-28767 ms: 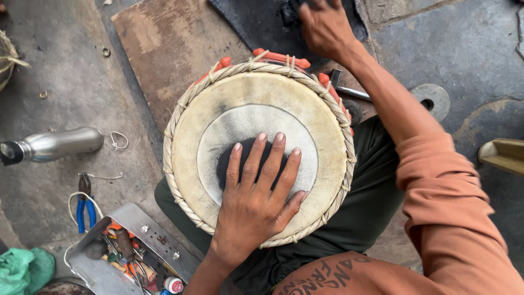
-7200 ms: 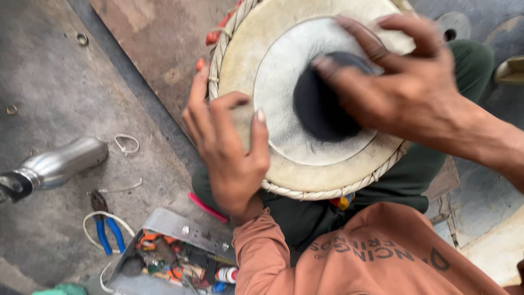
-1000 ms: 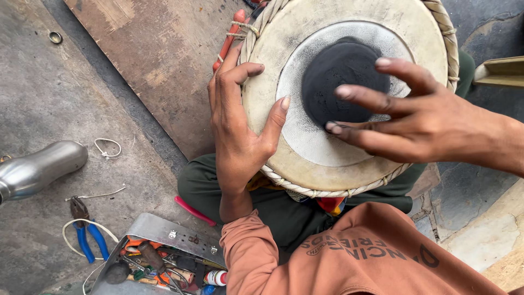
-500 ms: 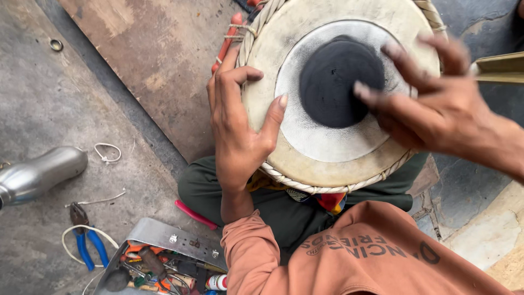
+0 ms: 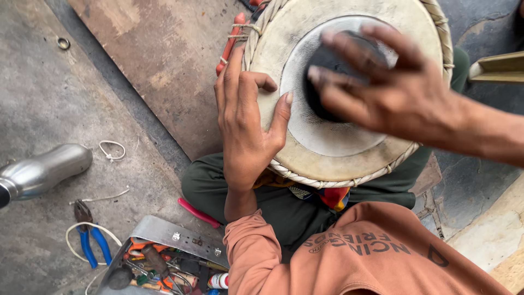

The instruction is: The person sits cross-legged on the floor with a tabla drum on their lap and works a black paste onto the center of the drumhead, pressing and smoothing it with their fingers. They then use a flat file to scrape around the paste area and continue rubbing and shaping the black patch by hand.

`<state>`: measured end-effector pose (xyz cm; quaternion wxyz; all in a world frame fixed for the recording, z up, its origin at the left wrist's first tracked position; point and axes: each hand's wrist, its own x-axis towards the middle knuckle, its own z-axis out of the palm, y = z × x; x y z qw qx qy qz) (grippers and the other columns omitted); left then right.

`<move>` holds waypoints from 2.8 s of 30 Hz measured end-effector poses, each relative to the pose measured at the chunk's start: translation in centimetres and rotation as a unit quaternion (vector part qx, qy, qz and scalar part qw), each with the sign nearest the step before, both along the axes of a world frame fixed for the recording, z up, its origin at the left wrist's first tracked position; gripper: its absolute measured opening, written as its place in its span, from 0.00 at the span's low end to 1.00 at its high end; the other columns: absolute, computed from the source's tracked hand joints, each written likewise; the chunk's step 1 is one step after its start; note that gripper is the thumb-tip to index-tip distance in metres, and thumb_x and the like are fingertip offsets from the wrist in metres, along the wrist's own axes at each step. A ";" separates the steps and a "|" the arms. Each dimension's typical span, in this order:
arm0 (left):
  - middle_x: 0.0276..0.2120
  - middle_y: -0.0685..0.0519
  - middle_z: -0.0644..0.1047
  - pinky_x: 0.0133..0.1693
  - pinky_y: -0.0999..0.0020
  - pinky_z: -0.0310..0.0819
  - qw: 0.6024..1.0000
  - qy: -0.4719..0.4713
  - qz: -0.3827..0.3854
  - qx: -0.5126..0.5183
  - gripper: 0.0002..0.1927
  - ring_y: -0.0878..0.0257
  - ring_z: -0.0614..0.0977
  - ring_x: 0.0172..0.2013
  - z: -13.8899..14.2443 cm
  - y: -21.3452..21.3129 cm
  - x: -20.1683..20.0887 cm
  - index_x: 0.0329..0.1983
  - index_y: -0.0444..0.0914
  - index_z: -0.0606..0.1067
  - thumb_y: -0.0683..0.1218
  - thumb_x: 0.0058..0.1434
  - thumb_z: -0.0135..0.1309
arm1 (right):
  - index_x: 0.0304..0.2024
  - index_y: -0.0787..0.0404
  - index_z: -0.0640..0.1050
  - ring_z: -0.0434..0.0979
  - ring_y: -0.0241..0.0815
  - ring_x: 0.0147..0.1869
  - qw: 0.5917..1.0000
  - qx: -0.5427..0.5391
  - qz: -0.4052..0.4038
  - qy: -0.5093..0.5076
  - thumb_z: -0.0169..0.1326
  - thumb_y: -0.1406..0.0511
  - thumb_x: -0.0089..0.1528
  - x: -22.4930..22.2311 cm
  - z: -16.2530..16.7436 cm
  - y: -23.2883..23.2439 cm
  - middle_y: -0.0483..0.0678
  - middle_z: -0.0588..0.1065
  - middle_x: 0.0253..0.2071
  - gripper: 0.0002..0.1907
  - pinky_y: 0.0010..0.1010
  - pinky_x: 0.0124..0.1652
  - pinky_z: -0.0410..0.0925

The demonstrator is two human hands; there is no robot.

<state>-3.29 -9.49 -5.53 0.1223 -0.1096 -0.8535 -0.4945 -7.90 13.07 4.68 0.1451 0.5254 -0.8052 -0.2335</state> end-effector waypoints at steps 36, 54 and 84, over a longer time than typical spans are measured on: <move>0.71 0.31 0.61 0.70 0.42 0.59 0.999 -0.047 0.015 -0.017 0.12 0.34 0.66 0.70 1.0 0.5 1.0 0.45 0.35 0.69 0.43 0.67 0.61 | 0.58 0.53 0.82 0.70 0.49 0.73 0.950 -0.182 -0.013 -0.251 0.57 0.67 0.62 1.8 -3.0 3.1 0.41 0.84 0.41 0.21 0.51 0.71 0.47; 0.70 0.31 0.61 0.68 0.42 0.61 0.999 -0.034 0.016 -0.023 0.13 0.34 0.67 0.68 1.0 0.7 1.0 0.44 0.35 0.69 0.43 0.66 0.61 | 0.52 0.54 0.82 0.73 0.51 0.71 0.913 -0.246 -0.060 -0.319 0.61 0.68 0.62 3.9 -4.2 5.8 0.46 0.83 0.34 0.16 0.52 0.72 0.50; 0.67 0.27 0.60 0.65 0.38 0.62 0.996 -0.031 0.035 -0.081 0.12 0.30 0.66 0.66 1.1 1.4 1.2 0.42 0.34 0.67 0.45 0.67 0.58 | 0.55 0.59 0.83 0.78 0.47 0.67 0.970 -0.125 -0.166 -0.129 0.59 0.66 0.61 1.8 -0.6 3.8 0.43 0.83 0.36 0.18 0.45 0.69 0.53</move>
